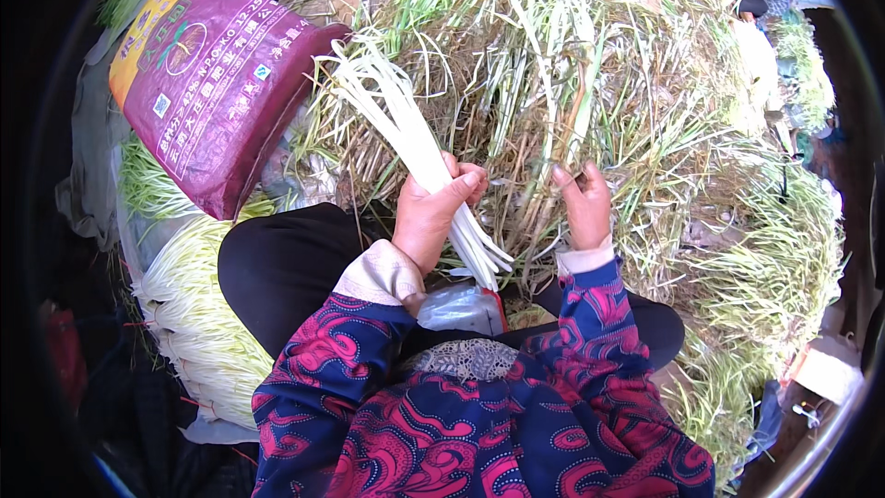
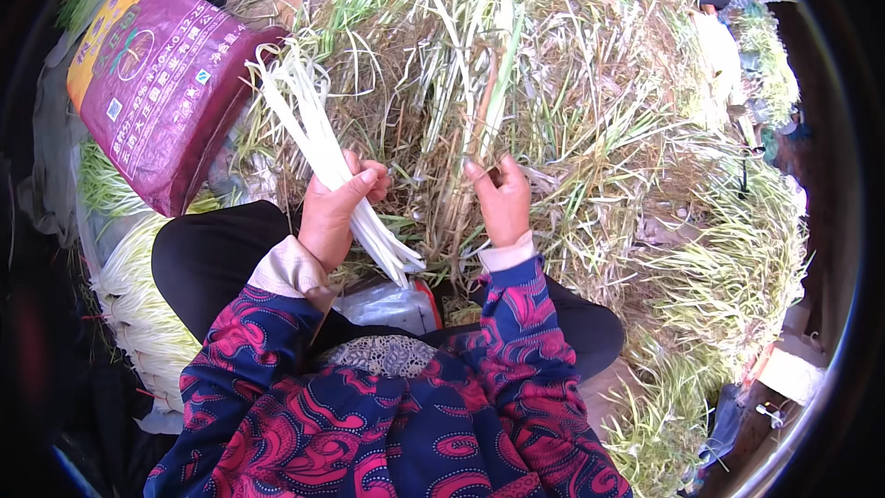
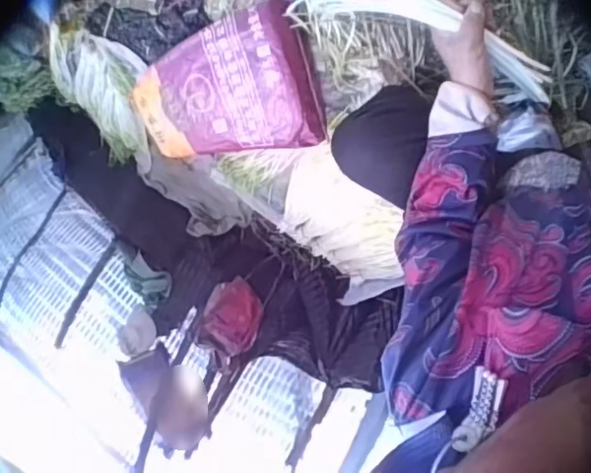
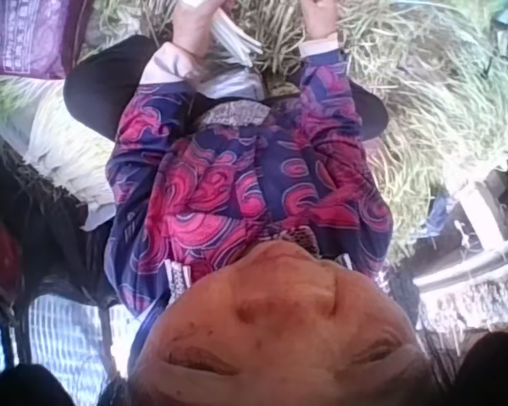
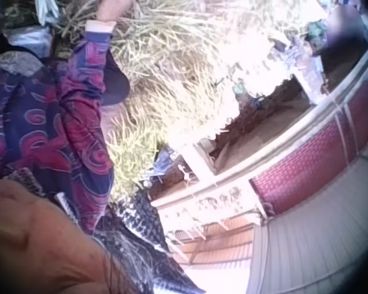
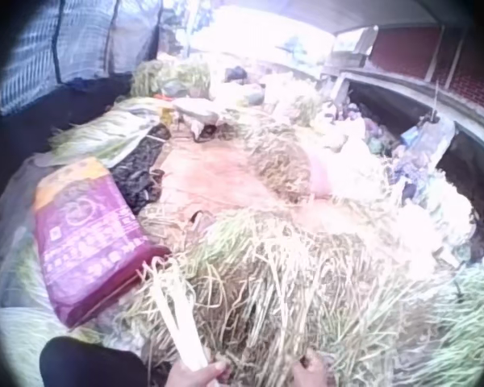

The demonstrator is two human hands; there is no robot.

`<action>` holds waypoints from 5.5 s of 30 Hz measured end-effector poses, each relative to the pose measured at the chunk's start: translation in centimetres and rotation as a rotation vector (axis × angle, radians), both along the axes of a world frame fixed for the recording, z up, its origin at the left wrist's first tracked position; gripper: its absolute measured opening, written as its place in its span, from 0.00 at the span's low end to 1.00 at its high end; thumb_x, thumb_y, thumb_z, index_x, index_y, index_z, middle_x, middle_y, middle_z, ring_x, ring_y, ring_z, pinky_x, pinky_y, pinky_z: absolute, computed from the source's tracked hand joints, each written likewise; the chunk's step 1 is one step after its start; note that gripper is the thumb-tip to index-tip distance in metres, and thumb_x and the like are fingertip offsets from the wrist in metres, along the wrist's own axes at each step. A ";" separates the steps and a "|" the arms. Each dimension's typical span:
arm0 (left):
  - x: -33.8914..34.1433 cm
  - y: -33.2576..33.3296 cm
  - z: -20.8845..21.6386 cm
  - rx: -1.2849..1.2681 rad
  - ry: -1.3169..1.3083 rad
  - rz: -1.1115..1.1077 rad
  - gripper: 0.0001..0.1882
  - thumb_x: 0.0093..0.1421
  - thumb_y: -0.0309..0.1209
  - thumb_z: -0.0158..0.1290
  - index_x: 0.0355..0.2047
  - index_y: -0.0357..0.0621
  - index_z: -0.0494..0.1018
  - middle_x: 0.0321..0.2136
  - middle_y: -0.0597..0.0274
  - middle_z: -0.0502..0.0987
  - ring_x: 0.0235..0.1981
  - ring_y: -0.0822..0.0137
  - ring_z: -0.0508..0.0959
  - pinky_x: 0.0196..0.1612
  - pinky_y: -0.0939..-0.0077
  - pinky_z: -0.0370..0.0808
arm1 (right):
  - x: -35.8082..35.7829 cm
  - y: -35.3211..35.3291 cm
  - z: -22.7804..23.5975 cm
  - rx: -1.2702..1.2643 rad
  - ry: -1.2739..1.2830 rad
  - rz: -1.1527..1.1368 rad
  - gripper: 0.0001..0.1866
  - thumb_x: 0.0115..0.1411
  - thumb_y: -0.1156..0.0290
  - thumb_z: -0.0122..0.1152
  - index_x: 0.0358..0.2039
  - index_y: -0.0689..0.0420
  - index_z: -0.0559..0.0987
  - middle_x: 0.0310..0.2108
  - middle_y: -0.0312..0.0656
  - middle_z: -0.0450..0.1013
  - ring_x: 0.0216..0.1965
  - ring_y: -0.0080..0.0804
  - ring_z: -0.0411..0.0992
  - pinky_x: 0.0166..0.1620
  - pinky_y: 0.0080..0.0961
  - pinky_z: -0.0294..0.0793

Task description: The person sits on the ground and sorts long grass stalks by hand, separating white stalks from green ones and arranging them into bundles. The person repeatedly picks, aligns, and places stalks into neat piles.

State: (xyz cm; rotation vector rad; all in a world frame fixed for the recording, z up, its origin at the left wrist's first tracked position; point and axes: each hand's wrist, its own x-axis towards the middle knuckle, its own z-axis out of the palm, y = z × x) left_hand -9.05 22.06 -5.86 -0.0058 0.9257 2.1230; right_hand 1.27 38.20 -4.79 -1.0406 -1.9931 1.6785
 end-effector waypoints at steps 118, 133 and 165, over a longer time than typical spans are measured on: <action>1.9 -1.1 0.2 -0.157 0.054 -0.038 0.08 0.48 0.22 0.49 0.22 0.45 0.61 0.35 0.53 0.70 0.32 0.71 0.69 0.36 0.80 0.64 | 5.1 -6.7 -0.5 -0.125 -0.119 0.283 0.13 0.58 0.64 0.38 0.29 0.59 0.69 0.12 0.30 0.59 0.14 0.16 0.56 0.18 0.11 0.55; 4.5 -2.8 -0.3 -0.135 -0.466 -0.395 0.09 0.52 0.31 0.47 0.33 0.47 0.61 0.14 0.67 0.63 0.16 0.72 0.66 0.21 0.78 0.66 | 8.4 15.7 -15.2 -0.119 -0.001 -0.604 0.12 0.51 0.74 0.47 0.38 0.60 0.66 0.32 0.39 0.65 0.23 0.19 0.63 0.18 0.13 0.62; -2.8 -1.4 -0.3 -0.274 -0.080 0.438 0.08 0.48 0.19 0.48 0.20 0.43 0.60 0.17 0.66 0.64 0.16 0.74 0.65 0.21 0.83 0.64 | 4.4 -2.2 -0.5 -0.716 0.664 -0.285 0.02 0.54 0.74 0.44 0.26 0.56 0.67 0.20 0.34 0.64 0.22 0.21 0.65 0.30 0.23 0.69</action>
